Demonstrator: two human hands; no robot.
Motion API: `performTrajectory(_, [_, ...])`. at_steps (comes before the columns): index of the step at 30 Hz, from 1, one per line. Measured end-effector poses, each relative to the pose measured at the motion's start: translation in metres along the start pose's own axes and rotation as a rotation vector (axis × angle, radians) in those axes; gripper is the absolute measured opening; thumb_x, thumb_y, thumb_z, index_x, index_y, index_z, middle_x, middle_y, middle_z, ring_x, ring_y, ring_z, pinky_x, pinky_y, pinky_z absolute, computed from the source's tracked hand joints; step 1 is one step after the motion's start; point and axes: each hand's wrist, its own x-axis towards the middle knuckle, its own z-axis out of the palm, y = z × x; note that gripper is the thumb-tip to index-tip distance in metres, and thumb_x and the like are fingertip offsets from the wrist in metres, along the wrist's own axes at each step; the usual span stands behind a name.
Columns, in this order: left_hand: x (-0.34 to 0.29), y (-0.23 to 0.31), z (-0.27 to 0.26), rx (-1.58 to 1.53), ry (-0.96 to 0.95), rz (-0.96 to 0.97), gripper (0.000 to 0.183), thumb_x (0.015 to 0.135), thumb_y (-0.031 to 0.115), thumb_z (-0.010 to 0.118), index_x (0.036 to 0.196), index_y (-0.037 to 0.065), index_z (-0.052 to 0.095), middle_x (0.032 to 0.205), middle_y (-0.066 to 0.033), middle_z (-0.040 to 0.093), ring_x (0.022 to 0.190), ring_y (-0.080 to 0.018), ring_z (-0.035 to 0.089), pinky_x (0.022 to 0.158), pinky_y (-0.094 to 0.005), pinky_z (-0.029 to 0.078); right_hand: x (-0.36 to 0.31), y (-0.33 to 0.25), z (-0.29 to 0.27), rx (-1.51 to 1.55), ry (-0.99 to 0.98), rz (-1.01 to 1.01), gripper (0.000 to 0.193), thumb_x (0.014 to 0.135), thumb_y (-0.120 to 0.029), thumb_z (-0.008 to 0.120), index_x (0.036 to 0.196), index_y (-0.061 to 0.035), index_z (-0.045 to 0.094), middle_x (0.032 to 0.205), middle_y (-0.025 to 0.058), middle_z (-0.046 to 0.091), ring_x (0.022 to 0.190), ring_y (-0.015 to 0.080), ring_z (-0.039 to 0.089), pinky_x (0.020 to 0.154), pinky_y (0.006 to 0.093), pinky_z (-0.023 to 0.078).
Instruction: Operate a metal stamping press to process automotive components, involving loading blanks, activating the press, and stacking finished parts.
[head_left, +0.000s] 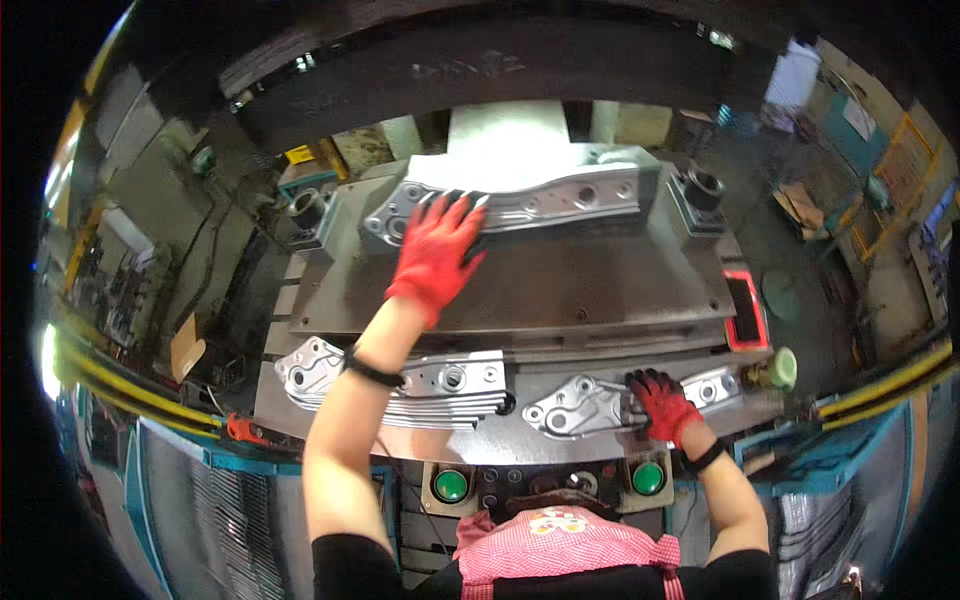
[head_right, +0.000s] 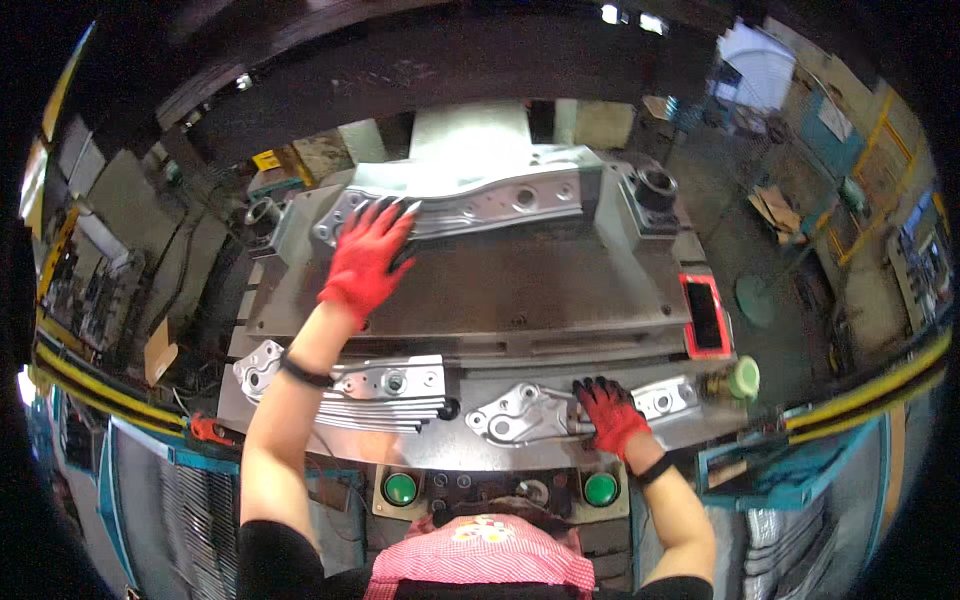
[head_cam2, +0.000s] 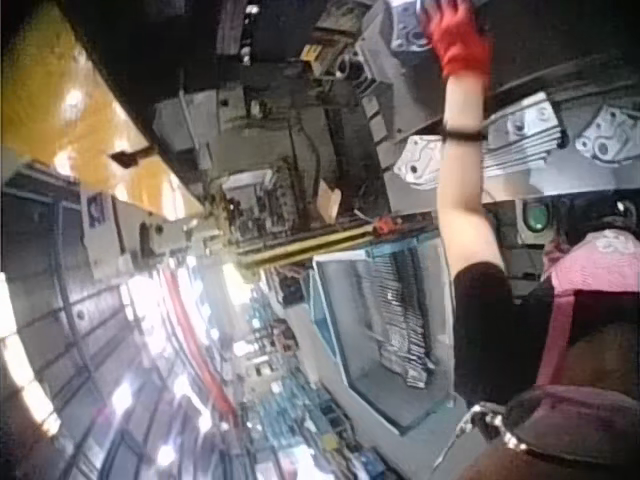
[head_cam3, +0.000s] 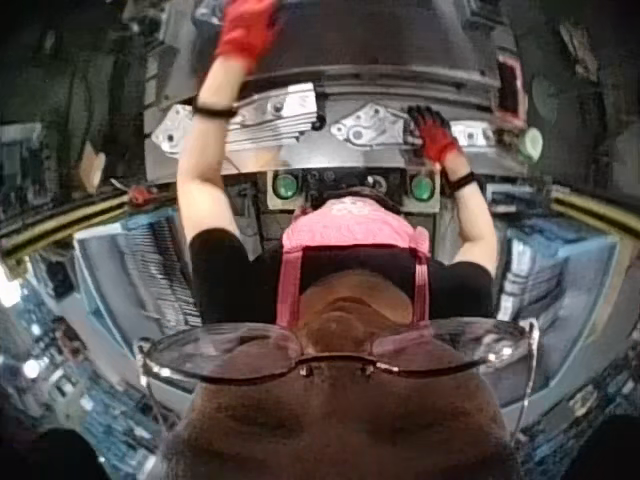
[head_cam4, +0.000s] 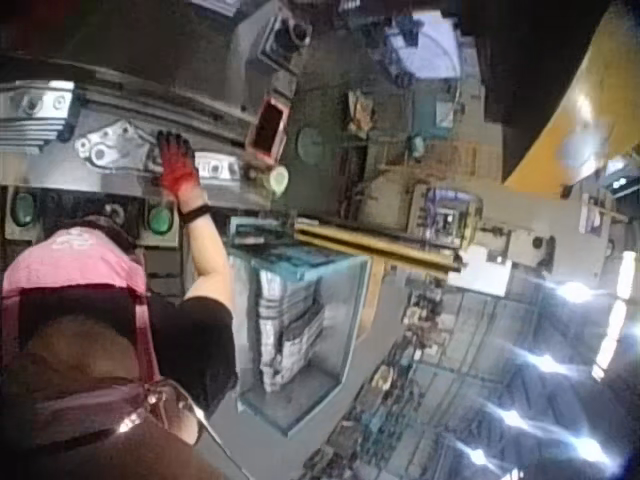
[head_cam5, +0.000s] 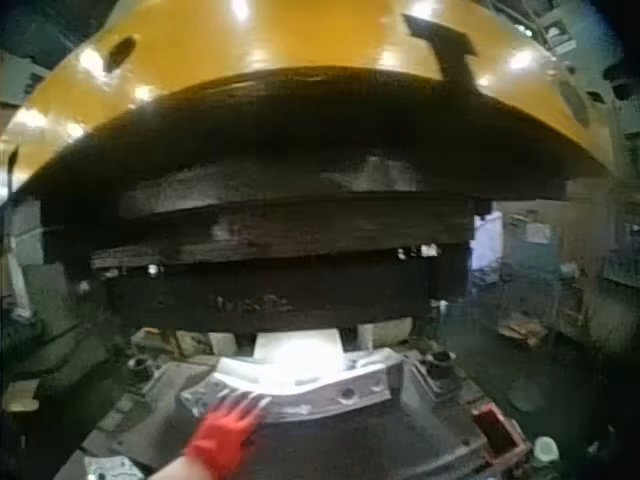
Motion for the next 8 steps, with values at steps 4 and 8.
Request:
performTrajectory(4, [0.056,-0.023,0.05,0.057,0.012,-0.032,0.043,0.075,0.02,0.061,0.117,0.02,0.052,0.113,-0.0087,0.054,0.11,-0.0286,0.048,0.097,-0.0474,0.029,0.01,-0.009,0.001,-0.03,-0.028,-0.011,0.102,0.055,-0.04,0.076,0.136,-0.0079,0.025,0.135,0.0187,0.033,0.126,0.0375,0.03,0.104,0.0459,0.024])
performTrajectory(8, [0.057,-0.041,0.075,0.047,-0.207,-0.032,0.033,0.071,0.02,0.064,0.103,0.023,0.059,0.09,-0.0054,0.059,0.093,-0.0269,0.055,0.085,-0.0431,0.037,0.012,-0.01,0.011,0.045,-0.109,-0.018,0.102,0.055,-0.039,0.076,0.137,-0.0084,0.023,0.136,0.0191,0.032,0.125,0.038,0.03,0.104,0.0462,0.025])
